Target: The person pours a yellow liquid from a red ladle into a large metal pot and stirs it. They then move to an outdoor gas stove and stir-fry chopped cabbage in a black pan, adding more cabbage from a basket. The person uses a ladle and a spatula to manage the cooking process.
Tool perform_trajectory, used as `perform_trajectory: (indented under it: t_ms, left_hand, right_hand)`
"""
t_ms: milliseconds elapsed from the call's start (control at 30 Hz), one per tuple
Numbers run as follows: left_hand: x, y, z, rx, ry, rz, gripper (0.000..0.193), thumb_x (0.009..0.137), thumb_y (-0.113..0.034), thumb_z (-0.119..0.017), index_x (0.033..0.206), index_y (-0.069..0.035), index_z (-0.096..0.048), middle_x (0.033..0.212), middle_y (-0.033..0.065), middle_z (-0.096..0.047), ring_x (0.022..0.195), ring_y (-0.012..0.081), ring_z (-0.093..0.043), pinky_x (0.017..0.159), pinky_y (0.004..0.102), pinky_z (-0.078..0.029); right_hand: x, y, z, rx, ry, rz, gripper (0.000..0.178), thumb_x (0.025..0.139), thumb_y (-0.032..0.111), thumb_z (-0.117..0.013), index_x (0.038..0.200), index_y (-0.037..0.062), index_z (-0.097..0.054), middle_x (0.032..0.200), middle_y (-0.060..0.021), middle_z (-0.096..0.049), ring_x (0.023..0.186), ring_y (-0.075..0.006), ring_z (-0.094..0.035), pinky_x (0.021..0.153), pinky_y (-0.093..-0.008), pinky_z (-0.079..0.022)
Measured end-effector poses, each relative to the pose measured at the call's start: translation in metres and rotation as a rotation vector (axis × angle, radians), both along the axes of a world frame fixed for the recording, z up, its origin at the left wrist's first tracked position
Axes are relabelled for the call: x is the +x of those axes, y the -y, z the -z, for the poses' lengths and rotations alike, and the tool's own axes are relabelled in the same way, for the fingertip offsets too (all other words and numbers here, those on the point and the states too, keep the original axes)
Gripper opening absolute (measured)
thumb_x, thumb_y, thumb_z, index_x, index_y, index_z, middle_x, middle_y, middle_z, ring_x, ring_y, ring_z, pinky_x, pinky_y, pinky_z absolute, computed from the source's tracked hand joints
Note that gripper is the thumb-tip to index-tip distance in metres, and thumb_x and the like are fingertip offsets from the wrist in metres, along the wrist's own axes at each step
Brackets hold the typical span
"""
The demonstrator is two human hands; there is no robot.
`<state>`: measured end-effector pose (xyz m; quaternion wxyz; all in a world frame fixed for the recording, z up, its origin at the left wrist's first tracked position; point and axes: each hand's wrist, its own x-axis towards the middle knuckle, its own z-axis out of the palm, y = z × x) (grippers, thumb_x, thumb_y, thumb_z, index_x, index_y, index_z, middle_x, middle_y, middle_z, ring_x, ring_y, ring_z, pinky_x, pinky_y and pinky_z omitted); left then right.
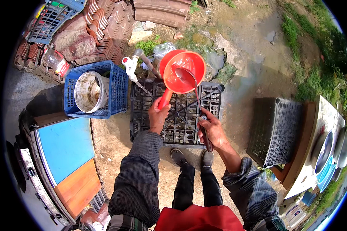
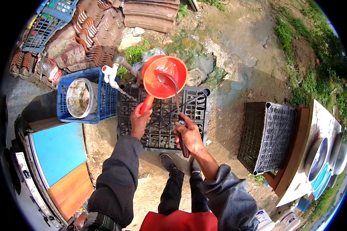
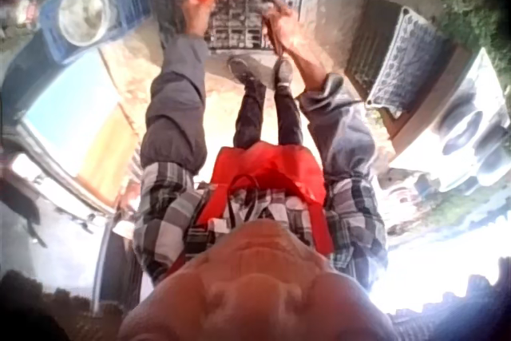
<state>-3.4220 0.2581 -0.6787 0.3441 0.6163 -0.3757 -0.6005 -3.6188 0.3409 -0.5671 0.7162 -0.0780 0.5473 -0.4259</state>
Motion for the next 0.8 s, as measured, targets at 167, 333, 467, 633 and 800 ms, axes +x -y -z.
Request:
perform_trajectory:
  t_ms: [167, 333, 467, 633, 800]
  left_hand:
    - [-0.006, 0.007, 0.013, -0.136, 0.125, 0.011, 0.045, 0.073, -0.006, -0.070, 0.113, 0.001, -0.052, 0.097, 0.0107, -0.061, 0.079, 0.0169, -0.060, 0.068, 0.0265, -0.049]
    - [-0.017, 0.039, -0.015, -0.719, 0.850, 0.198, 0.053, 0.065, -0.002, -0.069, 0.116, -0.005, -0.053, 0.094, 0.0121, -0.057, 0.082, 0.0312, -0.059, 0.070, 0.0375, -0.050]
    - [-0.006, 0.061, -0.063, -0.879, 1.170, 0.284, 0.060, 0.065, 0.000, -0.069, 0.121, -0.011, -0.051, 0.095, 0.0086, -0.052, 0.087, 0.0274, -0.056, 0.070, 0.0382, -0.050]
    - [-0.009, 0.041, -0.124, -0.960, 1.141, 0.199, 0.058, 0.066, 0.000, -0.069, 0.120, -0.009, -0.049, 0.096, 0.0111, -0.052, 0.088, 0.0303, -0.054, 0.072, 0.0399, -0.046]
    - [0.013, -0.100, -0.100, -0.285, 0.322, -0.060, 0.040, 0.076, -0.008, -0.067, 0.111, 0.000, -0.051, 0.083, 0.0085, -0.057, 0.075, 0.0188, -0.058, 0.061, 0.0293, -0.046]
  right_hand:
    - [0.020, 0.000, -0.008, 0.042, 0.250, 0.109, 0.056, 0.090, 0.012, -0.047, 0.140, 0.0063, -0.022, 0.073, -0.0053, -0.052, 0.049, -0.0129, -0.049, 0.038, -0.0270, -0.042]
    - [0.007, -0.007, -0.005, -0.033, -0.237, 0.062, 0.059, 0.089, 0.009, -0.049, 0.140, 0.0060, -0.021, 0.053, -0.0013, -0.046, 0.040, -0.0103, -0.044, 0.036, -0.0263, -0.039]
    - [0.002, -0.047, -0.031, -0.069, -0.374, 0.082, 0.060, 0.088, 0.006, -0.050, 0.141, 0.0115, -0.023, 0.057, 0.0002, -0.048, 0.044, -0.0078, -0.045, 0.038, -0.0238, -0.040]
    - [-0.001, -0.099, -0.046, -0.181, -0.385, 0.233, 0.062, 0.087, 0.005, -0.052, 0.141, 0.0123, -0.023, 0.060, 0.0010, -0.048, 0.045, -0.0059, -0.044, 0.039, -0.0219, -0.040]
    - [-0.011, -0.136, -0.072, -0.108, -0.387, 0.286, 0.061, 0.086, 0.004, -0.050, 0.140, 0.0111, -0.025, 0.062, -0.0023, -0.047, 0.041, -0.0094, -0.045, 0.036, -0.0235, -0.039]
